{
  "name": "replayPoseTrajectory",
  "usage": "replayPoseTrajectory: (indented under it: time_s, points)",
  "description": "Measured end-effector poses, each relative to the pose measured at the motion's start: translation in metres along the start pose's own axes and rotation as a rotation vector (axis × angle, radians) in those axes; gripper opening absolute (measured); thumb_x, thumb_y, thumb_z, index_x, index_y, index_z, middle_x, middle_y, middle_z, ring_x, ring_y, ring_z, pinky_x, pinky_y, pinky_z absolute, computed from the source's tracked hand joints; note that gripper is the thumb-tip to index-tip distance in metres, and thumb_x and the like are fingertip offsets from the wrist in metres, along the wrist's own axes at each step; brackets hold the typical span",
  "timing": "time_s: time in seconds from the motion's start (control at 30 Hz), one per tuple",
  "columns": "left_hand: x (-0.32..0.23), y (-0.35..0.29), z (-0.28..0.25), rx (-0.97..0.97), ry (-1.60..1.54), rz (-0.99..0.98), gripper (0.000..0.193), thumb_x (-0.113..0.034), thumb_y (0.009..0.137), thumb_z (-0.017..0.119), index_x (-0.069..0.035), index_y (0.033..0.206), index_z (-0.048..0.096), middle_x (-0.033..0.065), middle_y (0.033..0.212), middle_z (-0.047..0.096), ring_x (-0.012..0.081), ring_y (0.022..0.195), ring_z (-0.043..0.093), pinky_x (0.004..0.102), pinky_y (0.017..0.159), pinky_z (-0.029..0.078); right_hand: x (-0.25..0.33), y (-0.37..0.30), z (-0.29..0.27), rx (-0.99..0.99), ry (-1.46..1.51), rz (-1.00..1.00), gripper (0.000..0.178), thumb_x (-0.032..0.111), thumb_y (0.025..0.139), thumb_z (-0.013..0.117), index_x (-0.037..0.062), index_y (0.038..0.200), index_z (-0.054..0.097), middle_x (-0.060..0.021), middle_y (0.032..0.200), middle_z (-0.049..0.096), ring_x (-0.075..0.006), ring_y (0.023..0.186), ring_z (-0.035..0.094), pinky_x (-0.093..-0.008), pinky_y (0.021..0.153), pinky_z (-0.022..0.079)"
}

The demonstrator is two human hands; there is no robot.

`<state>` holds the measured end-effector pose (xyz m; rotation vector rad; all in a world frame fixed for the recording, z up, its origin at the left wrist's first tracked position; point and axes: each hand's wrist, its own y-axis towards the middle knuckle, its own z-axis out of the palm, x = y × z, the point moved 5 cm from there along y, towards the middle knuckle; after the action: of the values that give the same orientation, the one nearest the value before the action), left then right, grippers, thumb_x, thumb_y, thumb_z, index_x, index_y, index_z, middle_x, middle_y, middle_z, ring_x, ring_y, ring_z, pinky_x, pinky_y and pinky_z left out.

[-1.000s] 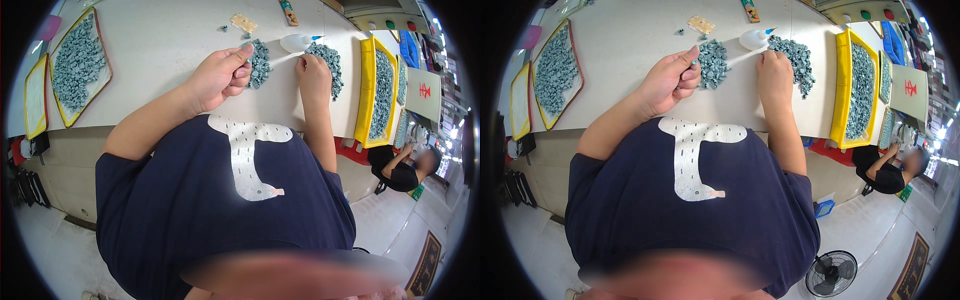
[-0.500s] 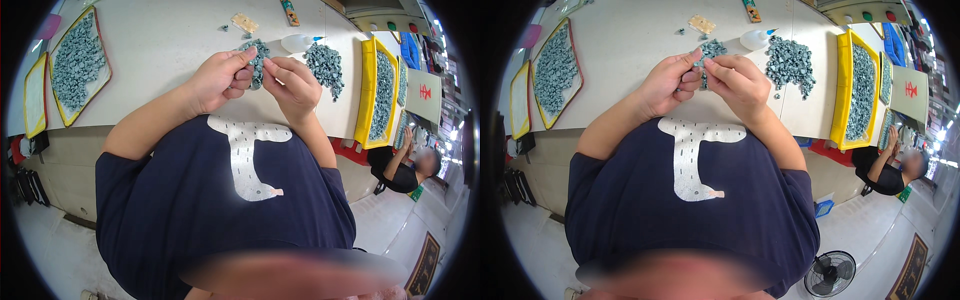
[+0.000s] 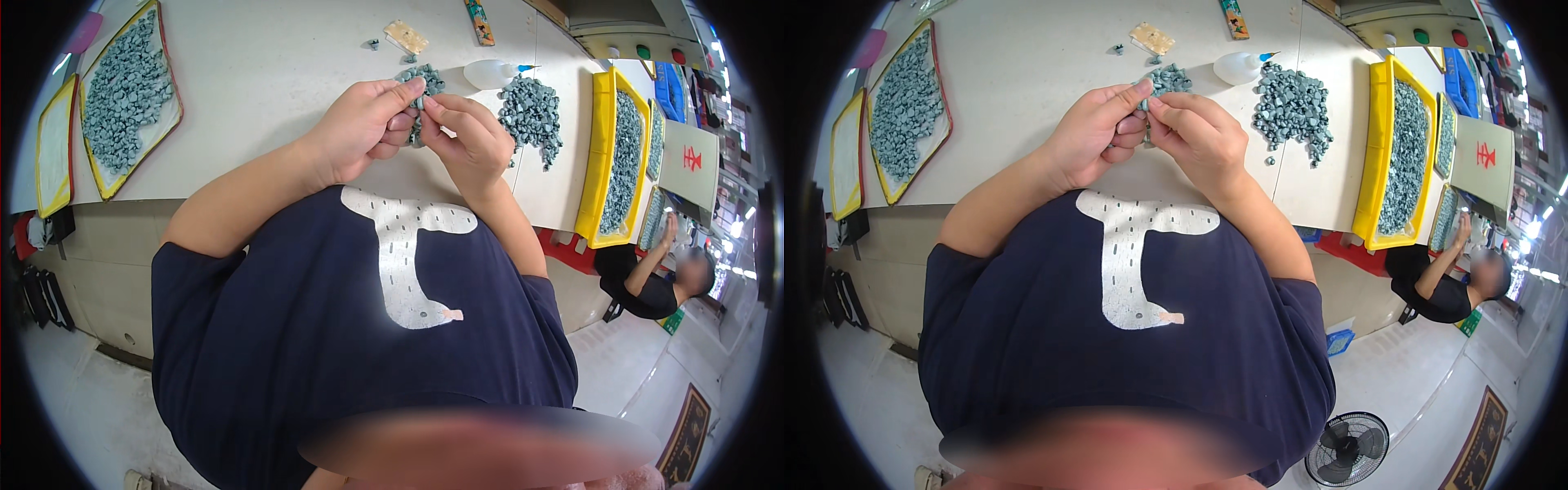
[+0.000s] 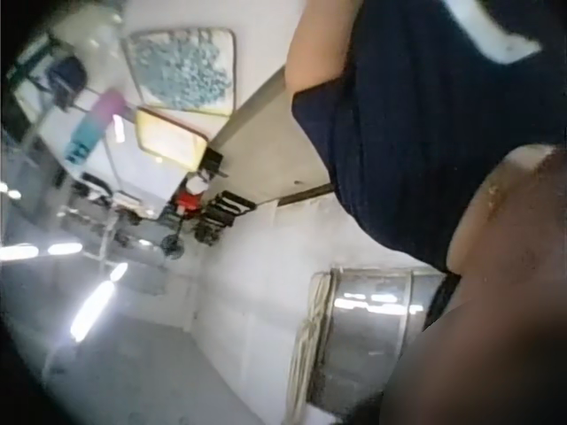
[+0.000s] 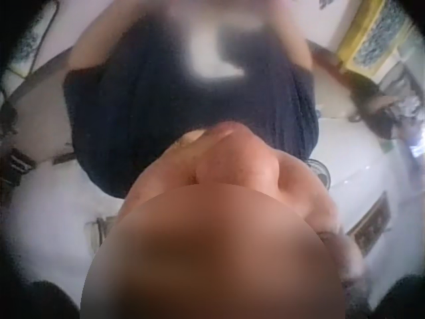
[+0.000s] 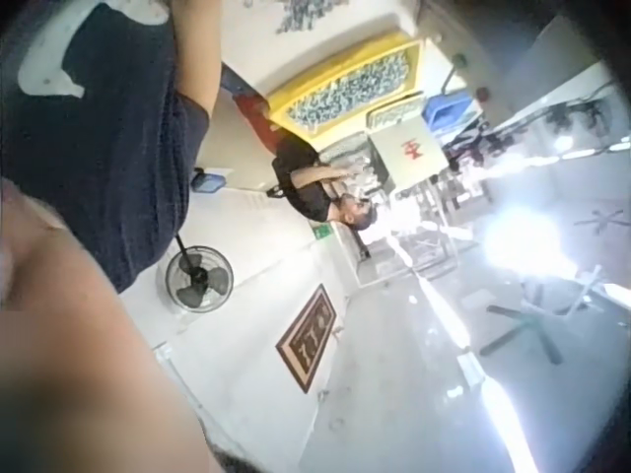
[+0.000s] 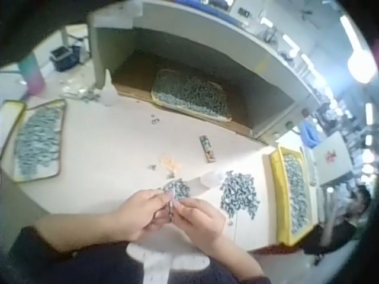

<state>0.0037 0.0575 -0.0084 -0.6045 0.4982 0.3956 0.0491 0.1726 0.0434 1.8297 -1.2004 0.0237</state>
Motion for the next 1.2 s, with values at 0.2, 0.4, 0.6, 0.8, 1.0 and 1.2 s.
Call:
replayPoseTrajectory:
  time_s: [0.2, 0.4, 0.6, 0.8, 1.0, 1.2]
  points:
    - [0.001, 0.0, -0.002, -0.015, 0.003, -0.006, 0.029, -0.031, 0.098, 0.053, -0.01, 0.079, 0.047, -0.0063, 0.064, 0.037, 0.0025, 0.051, 0.027, 0.0207, 0.041, 0.019, 0.001, -0.001, 0.001, 0.021, -0.006, -0.137, 0.023, -0.005, 0.066, 0.075, -0.0013, 0.088, 0.068, -0.0116, 0.085, 0.067, -0.0209, 0.068, 0.064, -0.0275, 0.057, 0.053]
    - [0.0, -0.003, 0.0, -0.049, 0.076, 0.043, 0.029, -0.03, 0.097, 0.054, -0.007, 0.08, 0.049, -0.0054, 0.062, 0.039, 0.0025, 0.05, 0.028, 0.0212, 0.041, 0.02, 0.004, -0.003, 0.001, 0.055, -0.04, -0.249, 0.025, -0.004, 0.065, 0.074, -0.0031, 0.088, 0.066, -0.0136, 0.091, 0.066, -0.0246, 0.072, 0.064, -0.0309, 0.06, 0.053]
    - [-0.007, -0.006, -0.003, -0.135, 0.269, 0.218, 0.033, -0.03, 0.097, 0.054, -0.005, 0.075, 0.05, -0.0045, 0.057, 0.04, 0.0028, 0.05, 0.033, 0.0221, 0.041, 0.025, 0.007, -0.002, 0.002, 0.073, -0.041, -0.236, 0.023, -0.005, 0.068, 0.074, -0.0034, 0.09, 0.066, -0.0135, 0.093, 0.065, -0.0248, 0.074, 0.064, -0.0316, 0.061, 0.053]
    - [-0.018, -0.011, -0.004, -0.28, 0.582, 0.541, 0.036, -0.027, 0.095, 0.058, -0.003, 0.069, 0.051, -0.0025, 0.053, 0.043, 0.0046, 0.051, 0.034, 0.0247, 0.044, 0.03, 0.014, -0.001, 0.002, 0.069, -0.048, -0.193, 0.022, -0.005, 0.071, 0.073, -0.0044, 0.092, 0.066, -0.013, 0.094, 0.065, -0.0245, 0.075, 0.064, -0.0318, 0.063, 0.054]
    - [-0.02, -0.017, 0.0, -0.339, 0.715, 0.704, 0.033, -0.024, 0.094, 0.061, -0.002, 0.071, 0.052, -0.0013, 0.054, 0.044, 0.005, 0.052, 0.035, 0.0249, 0.046, 0.032, 0.019, -0.003, 0.004, 0.049, -0.091, -0.205, 0.024, -0.005, 0.07, 0.074, -0.0054, 0.092, 0.066, -0.0129, 0.095, 0.065, -0.0239, 0.075, 0.064, -0.0311, 0.066, 0.055]
    - [-0.019, -0.013, 0.0, -0.294, 0.648, 0.703, 0.031, -0.026, 0.094, 0.061, -0.002, 0.075, 0.054, -0.0012, 0.057, 0.049, 0.0047, 0.054, 0.039, 0.024, 0.047, 0.034, 0.009, 0.0, 0.001, -0.015, 0.084, 0.048, 0.023, -0.006, 0.07, 0.074, -0.0021, 0.092, 0.067, -0.0116, 0.089, 0.067, -0.0196, 0.072, 0.065, -0.0286, 0.062, 0.054]
